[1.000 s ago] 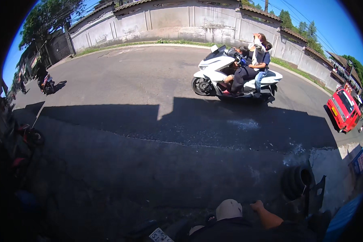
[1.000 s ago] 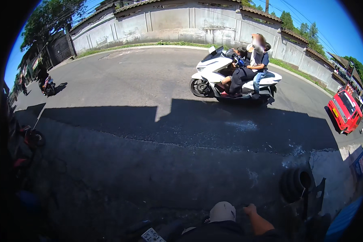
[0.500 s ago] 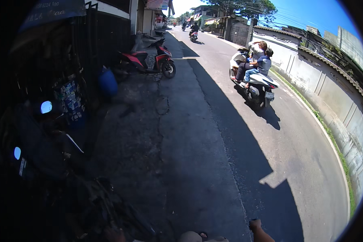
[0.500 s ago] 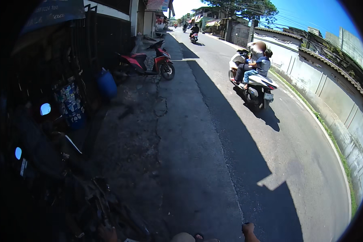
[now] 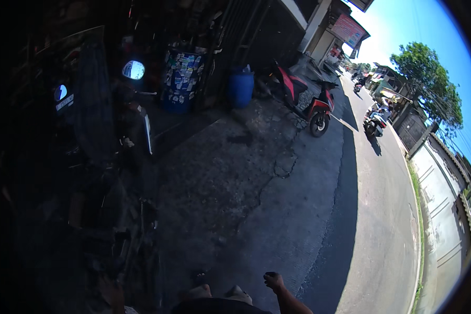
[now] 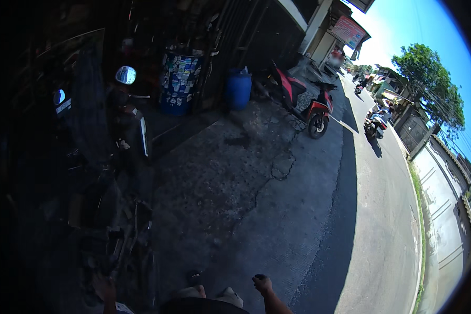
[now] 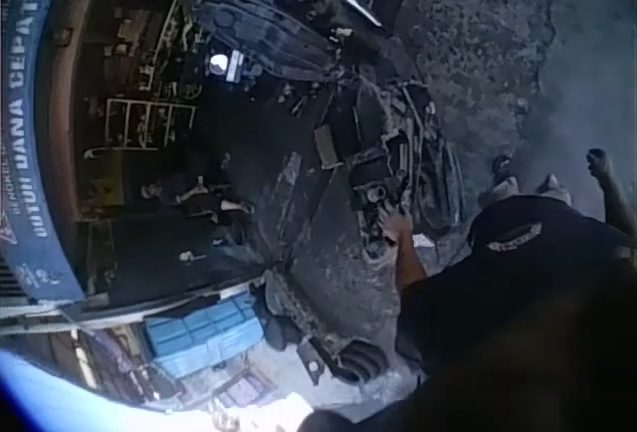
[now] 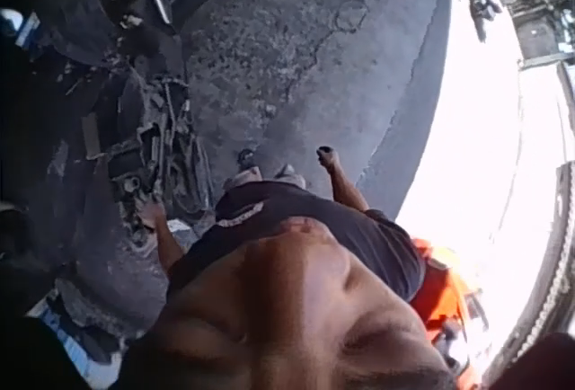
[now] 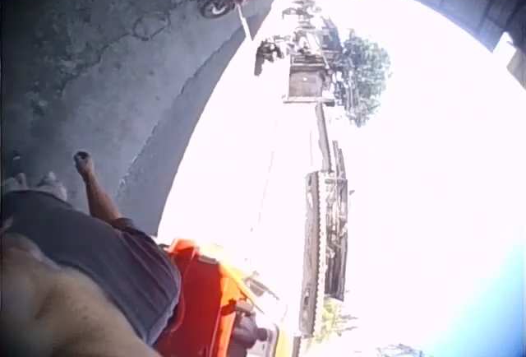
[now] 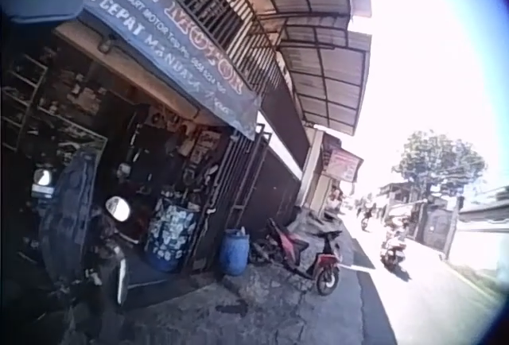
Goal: The recorder is repairing a motorcycle, specifically working on the engine area and body panels.
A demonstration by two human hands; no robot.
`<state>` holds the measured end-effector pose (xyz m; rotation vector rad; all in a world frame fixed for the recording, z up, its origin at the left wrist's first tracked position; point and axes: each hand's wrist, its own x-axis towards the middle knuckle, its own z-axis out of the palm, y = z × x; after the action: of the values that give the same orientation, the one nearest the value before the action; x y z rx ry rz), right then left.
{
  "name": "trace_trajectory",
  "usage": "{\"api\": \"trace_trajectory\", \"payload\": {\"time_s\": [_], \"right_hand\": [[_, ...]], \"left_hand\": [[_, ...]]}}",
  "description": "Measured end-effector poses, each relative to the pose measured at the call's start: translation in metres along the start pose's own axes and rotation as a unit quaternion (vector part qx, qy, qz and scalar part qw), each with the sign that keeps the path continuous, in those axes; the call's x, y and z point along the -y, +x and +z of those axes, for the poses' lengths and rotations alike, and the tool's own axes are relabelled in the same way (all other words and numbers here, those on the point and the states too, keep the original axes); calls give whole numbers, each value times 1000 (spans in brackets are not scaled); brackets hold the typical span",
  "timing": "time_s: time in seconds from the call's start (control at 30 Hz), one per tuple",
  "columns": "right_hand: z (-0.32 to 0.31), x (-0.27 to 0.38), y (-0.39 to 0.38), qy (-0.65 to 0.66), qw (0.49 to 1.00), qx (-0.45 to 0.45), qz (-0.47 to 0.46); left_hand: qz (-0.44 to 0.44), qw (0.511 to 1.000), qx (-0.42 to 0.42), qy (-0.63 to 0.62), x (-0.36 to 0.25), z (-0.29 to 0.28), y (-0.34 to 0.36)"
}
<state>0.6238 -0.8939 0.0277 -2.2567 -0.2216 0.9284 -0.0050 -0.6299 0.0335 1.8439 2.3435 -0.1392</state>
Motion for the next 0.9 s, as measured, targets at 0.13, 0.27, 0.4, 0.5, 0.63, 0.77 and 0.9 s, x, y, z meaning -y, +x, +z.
{"api": "trace_trajectory", "payload": {"time_s": [0.13,0.27,0.4,0.5,0.63,0.77,0.9], "right_hand": [[2,10,53,16,985,129,114],[28,84,146,-101,981,117,117],[80,215,283,-211,957,192,48],[178,328,396,-353,896,257,-82],[323,430,444,-502,594,276,-564],[436,474,389,-575,503,341,-549],[543,469,344,-467,356,399,-704]], "left_hand": [[-101,984,-121,-86,-12,-11,4],[-202,976,-76,-27,-36,-18,27],[-322,943,-83,-14,-68,-4,54],[-377,913,-157,22,-80,8,70],[-348,906,-236,47,-83,12,79],[-359,905,-226,35,-84,15,81],[-355,900,-252,28,-82,24,80]]}}
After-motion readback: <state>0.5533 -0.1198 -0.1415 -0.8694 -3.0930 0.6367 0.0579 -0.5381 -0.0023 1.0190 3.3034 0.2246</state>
